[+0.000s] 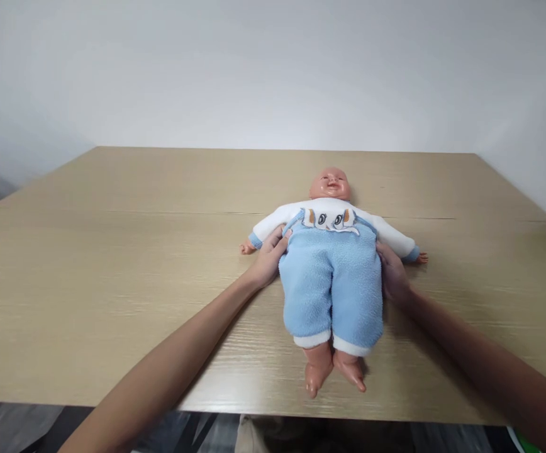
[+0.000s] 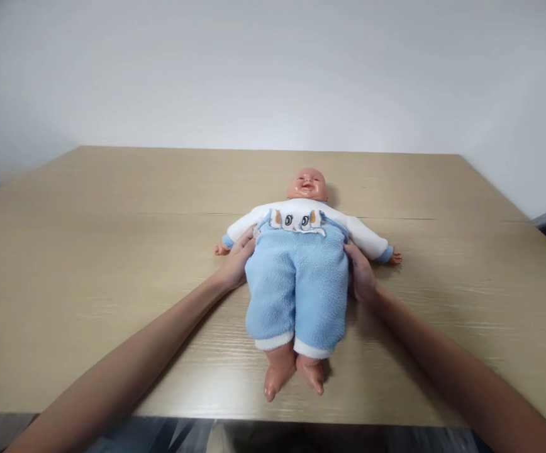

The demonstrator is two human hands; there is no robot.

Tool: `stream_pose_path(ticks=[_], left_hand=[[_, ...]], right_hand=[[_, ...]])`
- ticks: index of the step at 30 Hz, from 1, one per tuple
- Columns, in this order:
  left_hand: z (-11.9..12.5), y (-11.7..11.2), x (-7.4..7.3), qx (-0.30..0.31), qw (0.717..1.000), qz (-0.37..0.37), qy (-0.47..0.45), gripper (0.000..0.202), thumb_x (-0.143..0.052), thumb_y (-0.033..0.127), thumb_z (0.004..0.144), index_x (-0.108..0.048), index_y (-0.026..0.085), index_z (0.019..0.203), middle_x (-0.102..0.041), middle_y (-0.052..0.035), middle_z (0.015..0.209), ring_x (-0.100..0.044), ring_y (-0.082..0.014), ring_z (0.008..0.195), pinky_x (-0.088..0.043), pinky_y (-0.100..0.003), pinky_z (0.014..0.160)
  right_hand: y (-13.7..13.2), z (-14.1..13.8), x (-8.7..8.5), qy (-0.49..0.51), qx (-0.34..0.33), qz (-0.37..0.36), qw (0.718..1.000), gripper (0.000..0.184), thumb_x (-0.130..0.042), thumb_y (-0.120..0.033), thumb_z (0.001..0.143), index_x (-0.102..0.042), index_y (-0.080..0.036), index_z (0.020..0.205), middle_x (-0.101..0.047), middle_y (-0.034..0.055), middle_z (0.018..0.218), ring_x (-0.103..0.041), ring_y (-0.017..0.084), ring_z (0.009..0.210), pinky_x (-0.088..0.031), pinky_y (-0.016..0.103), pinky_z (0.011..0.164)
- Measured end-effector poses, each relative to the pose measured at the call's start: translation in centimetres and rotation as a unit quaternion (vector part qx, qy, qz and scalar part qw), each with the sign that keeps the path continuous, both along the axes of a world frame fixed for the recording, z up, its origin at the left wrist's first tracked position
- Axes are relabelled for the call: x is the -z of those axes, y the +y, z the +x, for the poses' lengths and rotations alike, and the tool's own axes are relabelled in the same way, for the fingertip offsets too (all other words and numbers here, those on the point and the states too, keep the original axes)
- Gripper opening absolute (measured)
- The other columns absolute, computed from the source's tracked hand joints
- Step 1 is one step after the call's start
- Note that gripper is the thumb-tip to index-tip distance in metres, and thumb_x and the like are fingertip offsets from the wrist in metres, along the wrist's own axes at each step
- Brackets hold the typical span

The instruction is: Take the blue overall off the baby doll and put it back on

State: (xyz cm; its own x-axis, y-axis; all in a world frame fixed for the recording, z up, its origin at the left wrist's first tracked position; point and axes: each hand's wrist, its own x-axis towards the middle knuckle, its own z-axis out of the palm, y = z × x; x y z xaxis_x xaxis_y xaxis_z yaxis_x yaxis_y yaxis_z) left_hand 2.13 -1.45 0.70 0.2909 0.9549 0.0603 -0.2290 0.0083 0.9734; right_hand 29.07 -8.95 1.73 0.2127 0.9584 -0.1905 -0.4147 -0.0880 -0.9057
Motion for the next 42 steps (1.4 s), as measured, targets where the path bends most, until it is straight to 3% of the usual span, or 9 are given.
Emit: stream_pose_path(ticks=[5,9,16,22,26,32,38,42], left_hand=[[0.1,0.0,-0.3,-0.038,0.997,0.055,0.027,0.063,-0.077,0.081,0.093,-0.054,0.023,0.091,-0.044,0.0043,0.081,-0.035,-0.0134,0.071,-0.035,-0.025,0.065],[0.7,0.2,-0.6,-0.075,0.995,0.065,0.008,0.065,-0.078,0.082,0.092,-0.05,0.023,0.091,-0.047,0.0042,0.082,-0.037,-0.0131,0.071,-0.038,-0.024,0.066],[0.9,0.6,-0.4,-0.043,0.998,0.039,0.001,0.065,-0.082,0.082,0.087,-0.057,0.022,0.094,-0.048,0.0049,0.077,-0.036,-0.0122,0.067,-0.033,-0.023,0.06],[1.2,0.8,-0.6,-0.039,0.999,-0.006,-0.015,0.067,-0.09,0.079,0.08,-0.066,0.02,0.1,-0.056,0.0027,0.085,-0.047,-0.0132,0.078,-0.04,-0.022,0.07],[1.2,0.8,-0.8,-0.052,0.998,-0.027,-0.033,0.066,-0.093,0.077,0.077,-0.066,0.019,0.094,-0.056,0.0019,0.087,-0.046,-0.0141,0.081,-0.041,-0.023,0.074],[1.2,0.7,-0.8,-0.088,0.994,0.065,0.019,0.056,-0.08,0.074,0.093,-0.063,0.021,0.089,-0.06,0.0001,0.091,-0.052,-0.0173,0.088,-0.045,-0.028,0.086],[0.9,0.5,-0.6,-0.139,0.976,0.148,0.077,0.053,-0.071,0.075,0.1,-0.065,0.023,0.1,-0.066,-0.0024,0.098,-0.06,-0.0205,0.096,-0.048,-0.033,0.094],[0.7,0.3,-0.5,-0.175,0.963,0.175,0.103,0.048,-0.068,0.07,0.104,-0.065,0.023,0.107,-0.066,-0.003,0.1,-0.059,-0.0205,0.096,-0.047,-0.033,0.093]], right_hand=[[-0.1,-0.1,-0.5,-0.05,0.004,0.058,0.997,0.013,-0.075,-0.038,0.082,-0.072,-0.03,0.092,-0.073,0.0004,0.088,-0.068,0.027,0.092,-0.061,0.037,0.09],[0.1,0.2,-0.2,-0.117,0.008,0.086,0.989,0.013,-0.069,-0.035,0.083,-0.072,-0.031,0.094,-0.071,0.0022,0.091,-0.064,0.028,0.089,-0.059,0.04,0.082],[0.4,0.6,0.3,-0.148,0.017,0.103,0.983,0.007,-0.068,-0.033,0.081,-0.063,-0.029,0.086,-0.062,0.001,0.08,-0.055,0.025,0.076,-0.053,0.04,0.072],[0.3,0.8,0.2,-0.104,0.0,0.108,0.989,0.013,-0.068,-0.037,0.078,-0.06,-0.029,0.083,-0.06,0.0003,0.08,-0.06,0.025,0.081,-0.056,0.041,0.082],[0.1,1.0,0.1,-0.071,-0.013,0.112,0.991,0.015,-0.069,-0.037,0.076,-0.06,-0.028,0.084,-0.058,-0.0001,0.08,-0.057,0.024,0.079,-0.054,0.039,0.078],[0.8,1.4,-0.3,-0.124,-0.011,0.124,0.984,0.015,-0.067,-0.038,0.074,-0.061,-0.027,0.082,-0.056,-0.0008,0.078,-0.052,0.022,0.076,-0.049,0.037,0.074],[3.8,2.1,-3.0,-0.152,-0.018,0.122,0.981,0.017,-0.065,-0.028,0.065,-0.064,-0.026,0.081,-0.051,-0.0032,0.071,-0.038,0.017,0.065,-0.031,0.031,0.057],[6.5,1.5,-6.0,-0.161,-0.056,0.094,0.981,0.019,-0.065,-0.025,0.066,-0.064,-0.026,0.084,-0.053,-0.0026,0.071,-0.044,0.017,0.065,-0.035,0.03,0.059]])
